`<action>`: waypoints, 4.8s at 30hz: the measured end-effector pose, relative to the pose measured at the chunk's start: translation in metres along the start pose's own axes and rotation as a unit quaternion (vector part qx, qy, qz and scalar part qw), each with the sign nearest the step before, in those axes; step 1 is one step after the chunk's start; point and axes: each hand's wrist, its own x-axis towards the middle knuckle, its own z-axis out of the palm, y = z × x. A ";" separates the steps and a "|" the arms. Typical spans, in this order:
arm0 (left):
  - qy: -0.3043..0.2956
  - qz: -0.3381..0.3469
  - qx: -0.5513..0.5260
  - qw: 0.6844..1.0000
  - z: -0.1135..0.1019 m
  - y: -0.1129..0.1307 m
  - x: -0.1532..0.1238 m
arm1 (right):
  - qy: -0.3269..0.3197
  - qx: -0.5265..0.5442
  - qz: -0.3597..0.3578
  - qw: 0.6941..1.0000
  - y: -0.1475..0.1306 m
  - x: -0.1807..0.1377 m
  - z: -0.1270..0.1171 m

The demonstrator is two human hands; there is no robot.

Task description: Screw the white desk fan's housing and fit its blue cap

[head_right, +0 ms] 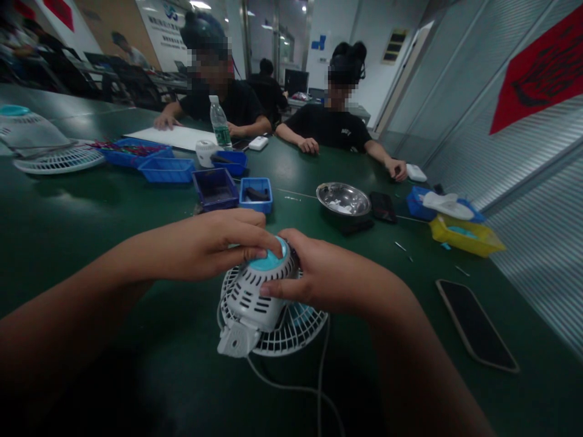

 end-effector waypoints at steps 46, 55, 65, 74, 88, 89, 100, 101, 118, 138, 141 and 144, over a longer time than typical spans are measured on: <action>0.057 -0.044 0.053 0.996 0.004 0.008 -0.002 | 0.005 0.005 -0.007 1.000 0.002 0.003 0.000; 0.061 -0.027 0.055 0.996 0.009 0.003 -0.002 | 0.015 -0.037 -0.004 0.999 -0.003 0.000 -0.001; 0.072 -0.007 0.039 0.997 0.012 0.003 0.001 | 0.006 -0.023 -0.001 1.000 0.000 0.001 0.001; 0.078 -0.057 0.033 0.995 0.016 0.009 0.002 | 0.016 -0.020 -0.010 1.000 0.003 0.002 0.003; 0.065 0.013 0.024 0.998 0.008 0.007 -0.003 | 0.025 -0.008 -0.020 0.999 0.004 0.003 0.004; 0.064 0.016 0.022 0.998 0.008 0.007 -0.003 | 0.025 -0.010 -0.017 0.999 0.004 0.002 0.004; 0.059 -0.010 0.039 0.997 0.008 0.006 -0.002 | 0.018 -0.016 0.002 1.000 0.000 0.000 0.003; 0.048 -0.016 0.025 0.998 0.007 0.007 -0.002 | 0.016 -0.016 0.001 1.000 -0.001 0.000 0.003; 0.047 -0.124 0.005 0.991 0.005 0.010 -0.004 | 0.022 -0.029 0.010 0.999 -0.003 -0.002 0.001; 0.127 -0.033 -0.054 0.990 0.026 0.008 -0.008 | 0.016 -0.087 -0.025 0.996 0.002 -0.001 -0.002; 0.185 -0.072 -0.075 0.977 0.046 0.008 -0.021 | 0.012 -0.094 -0.025 0.995 0.006 -0.005 -0.008; 0.211 -0.144 -0.094 0.962 0.077 0.013 -0.037 | 0.033 -0.115 -0.004 0.993 0.007 -0.011 -0.013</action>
